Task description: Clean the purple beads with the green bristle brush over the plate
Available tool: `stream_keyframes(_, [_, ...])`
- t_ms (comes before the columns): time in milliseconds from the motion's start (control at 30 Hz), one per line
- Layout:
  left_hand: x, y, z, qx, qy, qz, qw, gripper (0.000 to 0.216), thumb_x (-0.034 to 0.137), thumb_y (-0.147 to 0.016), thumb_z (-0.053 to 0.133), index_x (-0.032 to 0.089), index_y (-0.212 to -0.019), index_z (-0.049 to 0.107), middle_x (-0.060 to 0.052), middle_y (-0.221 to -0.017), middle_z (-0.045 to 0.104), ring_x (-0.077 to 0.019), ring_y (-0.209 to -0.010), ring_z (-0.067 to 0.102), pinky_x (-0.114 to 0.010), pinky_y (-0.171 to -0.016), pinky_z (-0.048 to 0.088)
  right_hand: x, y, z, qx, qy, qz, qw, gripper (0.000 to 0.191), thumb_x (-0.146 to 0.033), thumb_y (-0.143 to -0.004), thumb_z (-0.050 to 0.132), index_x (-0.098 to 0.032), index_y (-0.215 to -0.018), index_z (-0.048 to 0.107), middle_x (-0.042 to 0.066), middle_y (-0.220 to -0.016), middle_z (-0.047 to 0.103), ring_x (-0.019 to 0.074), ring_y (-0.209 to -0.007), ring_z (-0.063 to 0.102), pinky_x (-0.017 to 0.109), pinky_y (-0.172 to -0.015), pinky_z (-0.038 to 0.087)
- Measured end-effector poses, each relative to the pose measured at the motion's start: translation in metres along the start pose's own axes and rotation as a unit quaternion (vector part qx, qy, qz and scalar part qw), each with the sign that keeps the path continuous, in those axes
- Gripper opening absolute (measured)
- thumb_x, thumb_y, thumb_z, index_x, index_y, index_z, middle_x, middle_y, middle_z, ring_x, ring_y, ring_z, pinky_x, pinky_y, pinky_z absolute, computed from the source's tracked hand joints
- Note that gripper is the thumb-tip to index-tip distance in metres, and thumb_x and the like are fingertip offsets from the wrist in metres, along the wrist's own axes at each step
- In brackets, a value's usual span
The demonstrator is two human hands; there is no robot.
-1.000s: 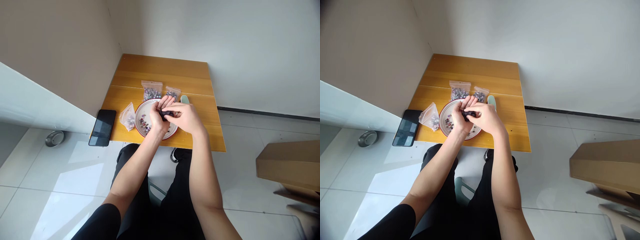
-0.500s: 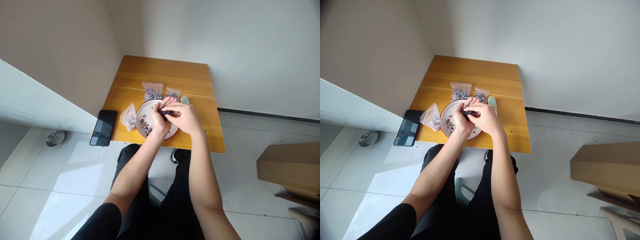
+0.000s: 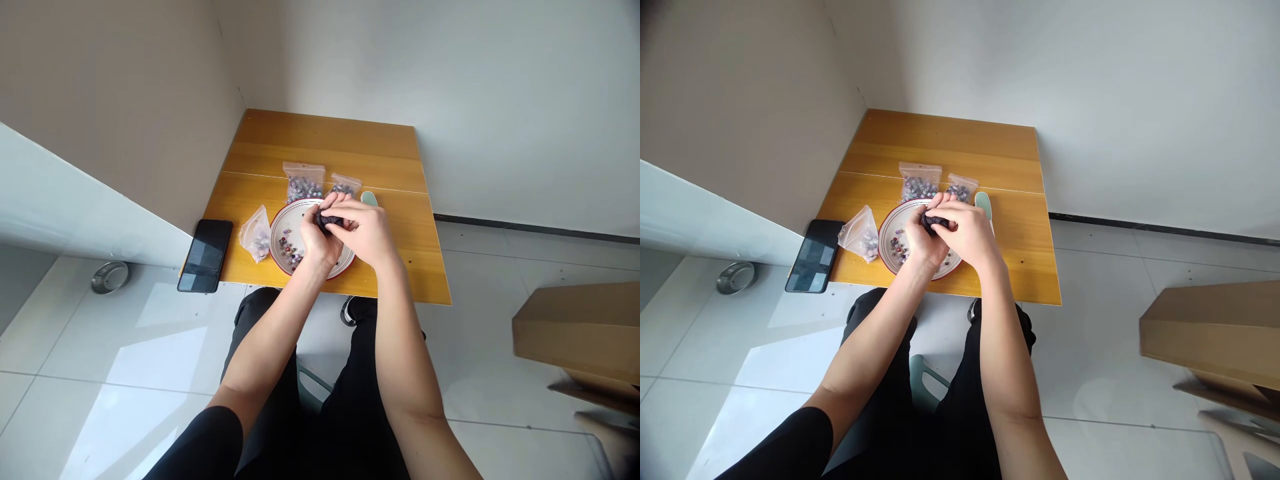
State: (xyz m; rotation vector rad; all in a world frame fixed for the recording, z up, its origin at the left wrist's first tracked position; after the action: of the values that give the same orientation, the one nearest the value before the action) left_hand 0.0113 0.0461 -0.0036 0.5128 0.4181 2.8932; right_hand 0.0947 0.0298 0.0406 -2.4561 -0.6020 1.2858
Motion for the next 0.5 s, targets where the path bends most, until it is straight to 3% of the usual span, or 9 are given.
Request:
stream_keyframes(133, [0.001, -0.002, -0.001, -0.004, 0.017, 0.006, 1.000, 0.031, 0.026, -0.093, 0.040, 0.014, -0.091, 0.069, -0.011, -0.128, 0.073, -0.0225, -0.147, 0.046, -0.031, -0.120, 0.042, -0.003, -0.001, -0.006, 0.054, -0.016, -0.013, 0.998, 0.024, -0.015, -0.084, 0.070, -0.028, -0.102, 0.080, 0.003, -0.112, 0.078, 0.0223, -0.106, 0.071, 0.042, -0.097, 0.059])
stream_keyframes(233, [0.004, -0.004, -0.006, 0.040, 0.005, 0.011, 0.999, 0.032, 0.025, -0.092, 0.041, 0.014, -0.097, 0.071, -0.010, -0.130, 0.072, -0.0234, -0.147, 0.047, -0.032, -0.119, 0.044, -0.001, 0.000, -0.016, 0.108, -0.013, 0.019, 0.994, 0.022, -0.022, -0.085, 0.070, -0.026, -0.104, 0.079, 0.005, -0.114, 0.076, 0.0222, -0.098, 0.072, 0.038, -0.079, 0.062])
stream_keyframes(333, [0.006, -0.002, -0.007, 0.040, 0.000, 0.001, 0.999, 0.038, 0.027, -0.094, 0.041, 0.012, -0.114, 0.070, -0.012, -0.131, 0.072, -0.0245, -0.142, 0.053, -0.035, -0.116, 0.048, 0.008, 0.002, -0.028, 0.177, 0.018, 0.053, 0.983, 0.023, -0.029, -0.086, 0.068, -0.025, -0.107, 0.077, 0.006, -0.113, 0.075, 0.0198, -0.083, 0.070, 0.034, -0.065, 0.060])
stream_keyframes(500, [0.008, 0.002, -0.003, 0.021, 0.002, -0.004, 1.000, 0.048, 0.026, -0.095, 0.040, 0.006, -0.133, 0.060, -0.016, -0.136, 0.068, -0.0256, -0.137, 0.058, -0.035, -0.113, 0.051, 0.039, 0.009, -0.052, 0.289, 0.131, 0.123, 0.940, 0.029, -0.026, -0.083, 0.065, -0.021, -0.110, 0.075, 0.009, -0.107, 0.076, 0.0196, -0.073, 0.068, 0.039, -0.072, 0.060])
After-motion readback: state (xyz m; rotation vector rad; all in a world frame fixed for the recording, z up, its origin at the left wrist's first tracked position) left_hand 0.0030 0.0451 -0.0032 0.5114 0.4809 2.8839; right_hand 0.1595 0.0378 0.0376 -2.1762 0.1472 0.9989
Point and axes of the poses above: each hand's wrist, its own y-axis away from the middle knuckle, its own z-axis out of the palm, x = y × z, the point moved 4 cm from there along -y, towards the middle knuckle
